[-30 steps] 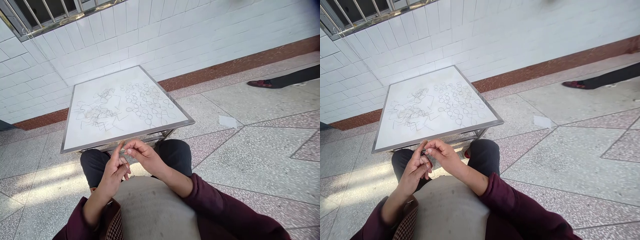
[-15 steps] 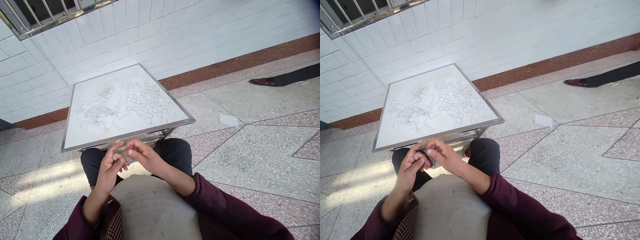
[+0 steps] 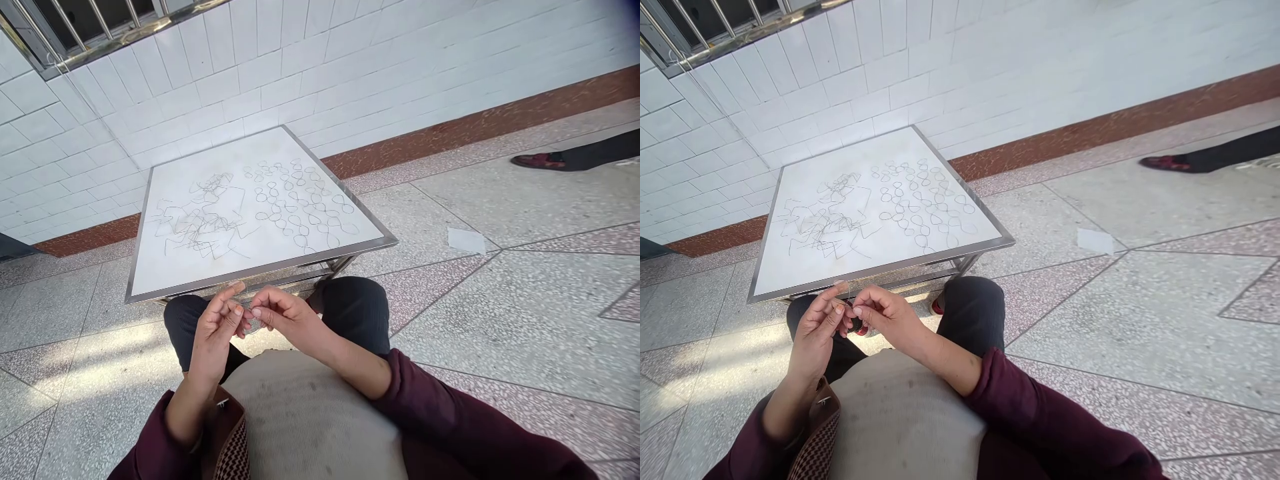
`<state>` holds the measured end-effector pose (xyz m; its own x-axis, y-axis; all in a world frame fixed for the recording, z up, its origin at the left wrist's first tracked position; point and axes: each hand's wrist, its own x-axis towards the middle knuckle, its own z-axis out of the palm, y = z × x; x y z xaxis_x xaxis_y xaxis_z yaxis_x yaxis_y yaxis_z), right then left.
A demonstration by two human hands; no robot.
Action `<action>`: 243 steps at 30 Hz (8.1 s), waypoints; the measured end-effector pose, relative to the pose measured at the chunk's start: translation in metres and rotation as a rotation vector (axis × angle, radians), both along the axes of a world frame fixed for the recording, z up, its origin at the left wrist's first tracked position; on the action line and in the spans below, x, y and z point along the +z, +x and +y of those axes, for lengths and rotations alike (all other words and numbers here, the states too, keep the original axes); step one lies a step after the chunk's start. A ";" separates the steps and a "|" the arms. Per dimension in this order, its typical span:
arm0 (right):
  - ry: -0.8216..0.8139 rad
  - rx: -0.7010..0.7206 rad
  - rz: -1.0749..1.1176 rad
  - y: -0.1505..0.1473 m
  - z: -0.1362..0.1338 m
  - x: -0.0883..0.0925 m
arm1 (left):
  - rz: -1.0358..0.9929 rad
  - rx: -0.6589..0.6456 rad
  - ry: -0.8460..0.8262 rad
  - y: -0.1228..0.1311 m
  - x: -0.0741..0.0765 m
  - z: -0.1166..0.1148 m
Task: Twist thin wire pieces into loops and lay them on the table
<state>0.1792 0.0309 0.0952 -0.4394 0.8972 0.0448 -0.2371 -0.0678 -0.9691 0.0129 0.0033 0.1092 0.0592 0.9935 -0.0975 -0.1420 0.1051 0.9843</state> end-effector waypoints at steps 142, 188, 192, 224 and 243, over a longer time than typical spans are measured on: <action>0.143 -0.207 -0.243 -0.006 0.010 -0.031 | -0.065 0.141 -0.020 0.013 -0.018 0.011; -0.375 0.061 0.273 -0.001 0.006 -0.033 | -0.016 0.055 -0.067 0.009 -0.011 0.010; -0.359 0.079 0.262 0.000 0.007 -0.033 | 0.000 0.029 -0.059 0.007 -0.011 0.010; -0.280 0.059 0.145 0.004 0.007 -0.032 | 0.069 -0.002 -0.004 0.004 -0.012 0.010; -0.459 0.194 0.423 0.006 0.007 -0.030 | -0.028 0.004 -0.048 0.006 -0.005 0.010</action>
